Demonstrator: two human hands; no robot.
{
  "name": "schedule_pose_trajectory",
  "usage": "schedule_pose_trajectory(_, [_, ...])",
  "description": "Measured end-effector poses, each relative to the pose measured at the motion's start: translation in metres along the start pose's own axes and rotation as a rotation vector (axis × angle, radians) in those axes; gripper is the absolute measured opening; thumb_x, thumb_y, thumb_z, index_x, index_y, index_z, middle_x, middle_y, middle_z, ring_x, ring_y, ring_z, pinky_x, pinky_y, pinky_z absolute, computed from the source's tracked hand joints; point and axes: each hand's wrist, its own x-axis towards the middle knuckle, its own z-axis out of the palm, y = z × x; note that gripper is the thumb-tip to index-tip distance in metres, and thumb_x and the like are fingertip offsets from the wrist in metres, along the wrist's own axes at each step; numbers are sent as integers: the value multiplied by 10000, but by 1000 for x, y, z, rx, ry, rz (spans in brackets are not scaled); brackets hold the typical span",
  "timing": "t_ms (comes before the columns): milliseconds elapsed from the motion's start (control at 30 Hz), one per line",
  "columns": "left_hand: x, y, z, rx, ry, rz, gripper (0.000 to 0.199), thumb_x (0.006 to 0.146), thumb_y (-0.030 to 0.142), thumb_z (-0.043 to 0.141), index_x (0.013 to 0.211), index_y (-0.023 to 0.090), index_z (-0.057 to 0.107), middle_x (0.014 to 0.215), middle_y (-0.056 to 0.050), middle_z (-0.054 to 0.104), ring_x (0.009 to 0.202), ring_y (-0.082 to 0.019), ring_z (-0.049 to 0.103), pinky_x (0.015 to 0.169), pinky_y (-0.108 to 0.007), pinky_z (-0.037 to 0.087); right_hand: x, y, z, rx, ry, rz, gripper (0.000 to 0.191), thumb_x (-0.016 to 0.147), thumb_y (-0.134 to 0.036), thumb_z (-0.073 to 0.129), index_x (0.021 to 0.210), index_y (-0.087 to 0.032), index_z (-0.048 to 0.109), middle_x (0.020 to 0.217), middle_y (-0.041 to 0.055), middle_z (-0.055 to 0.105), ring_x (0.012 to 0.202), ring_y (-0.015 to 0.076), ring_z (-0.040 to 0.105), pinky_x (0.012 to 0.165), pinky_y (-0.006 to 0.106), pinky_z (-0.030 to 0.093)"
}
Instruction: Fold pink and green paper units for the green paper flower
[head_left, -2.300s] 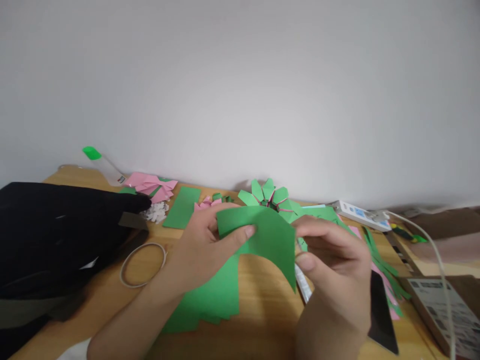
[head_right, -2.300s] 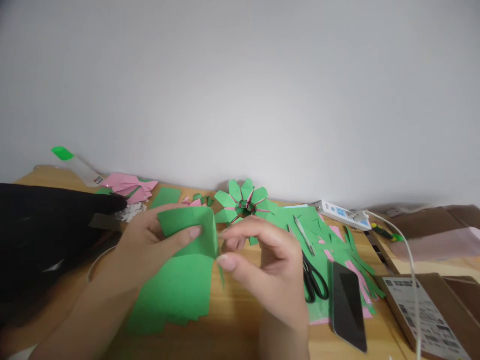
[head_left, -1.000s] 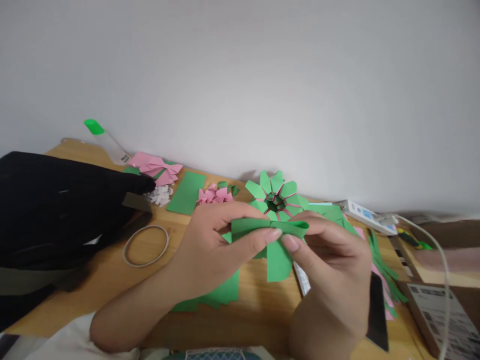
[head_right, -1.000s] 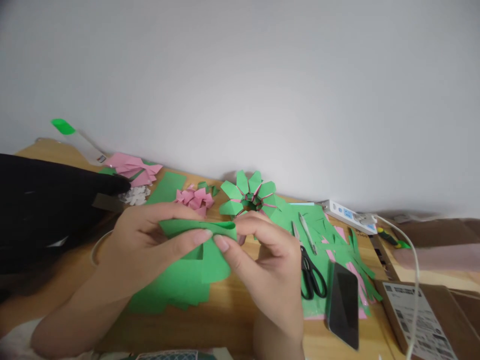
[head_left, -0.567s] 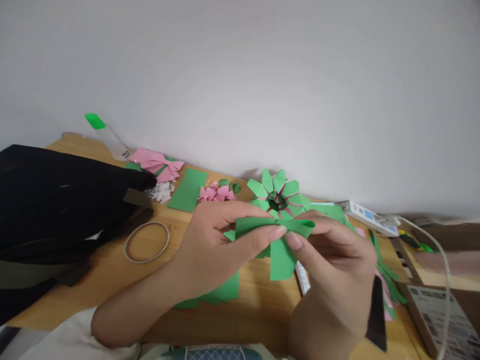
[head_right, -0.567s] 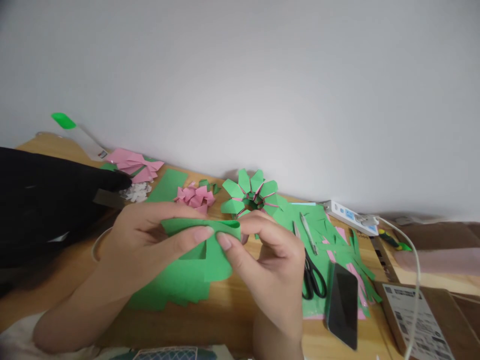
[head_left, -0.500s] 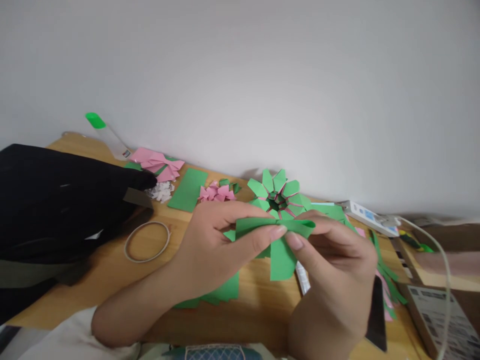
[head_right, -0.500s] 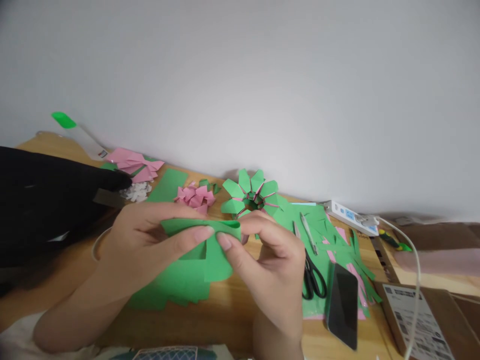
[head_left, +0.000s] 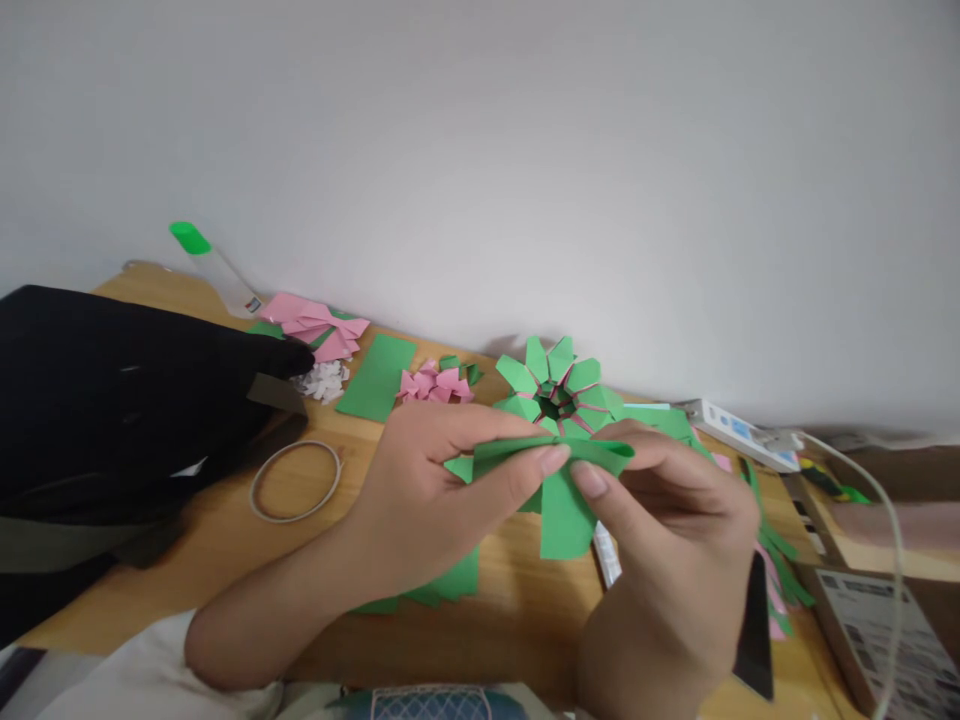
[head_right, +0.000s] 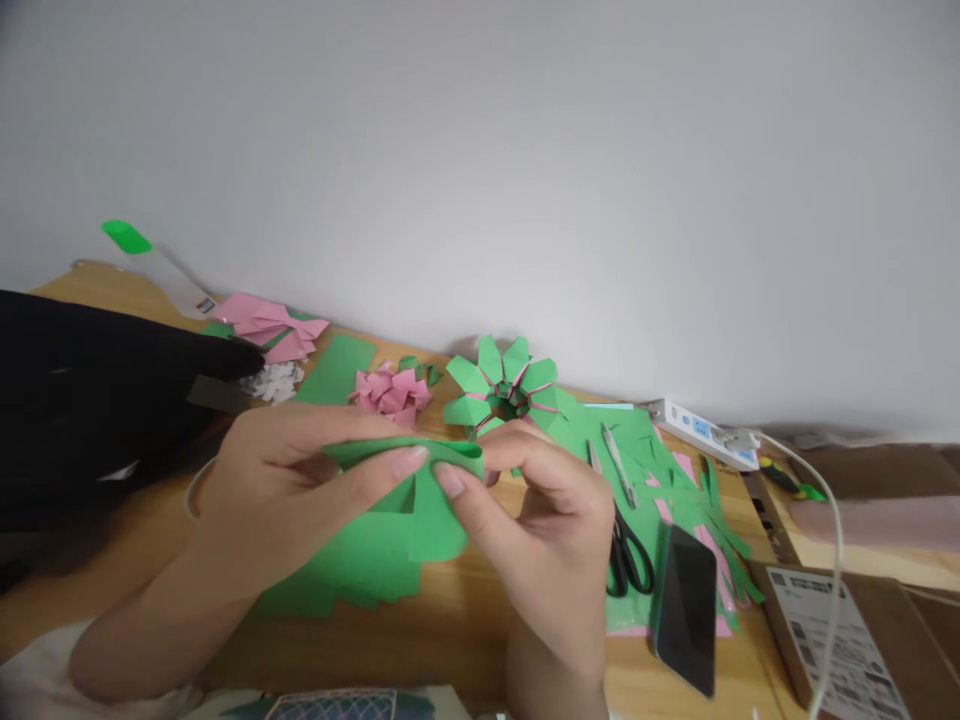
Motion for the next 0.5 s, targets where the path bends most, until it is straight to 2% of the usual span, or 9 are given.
schedule_pose_trajectory(133, [0, 0, 1, 35, 3, 11, 339, 861, 219, 662, 523, 195, 662, 515, 28, 635, 458, -95, 502, 423, -226, 352, 1, -2, 0, -13, 20, -25, 159, 769, -103, 759, 760, -248, 695, 709, -30, 660, 684, 131, 602, 607, 272, 486])
schedule_pose_trajectory(300, [-1, -1, -2, -1, -12, -3, 320, 859, 235, 672, 541, 198, 676, 518, 19, 644, 459, -105, 511, 411, -235, 346, 4, -3, 0, 1, -22, -24, 171, 775, -74, 747, 756, -234, 688, 697, -37, 648, 678, 120, 593, 616, 266, 473])
schedule_pose_trajectory(500, [0, 0, -3, -64, -59, -110, 270, 853, 260, 670, 591, 211, 710, 521, 15, 635, 475, -119, 510, 418, -252, 347, 4, -4, 0, 16, -56, 6, 162, 794, -86, 736, 771, -238, 687, 704, -29, 640, 680, 125, 583, 619, 276, 460])
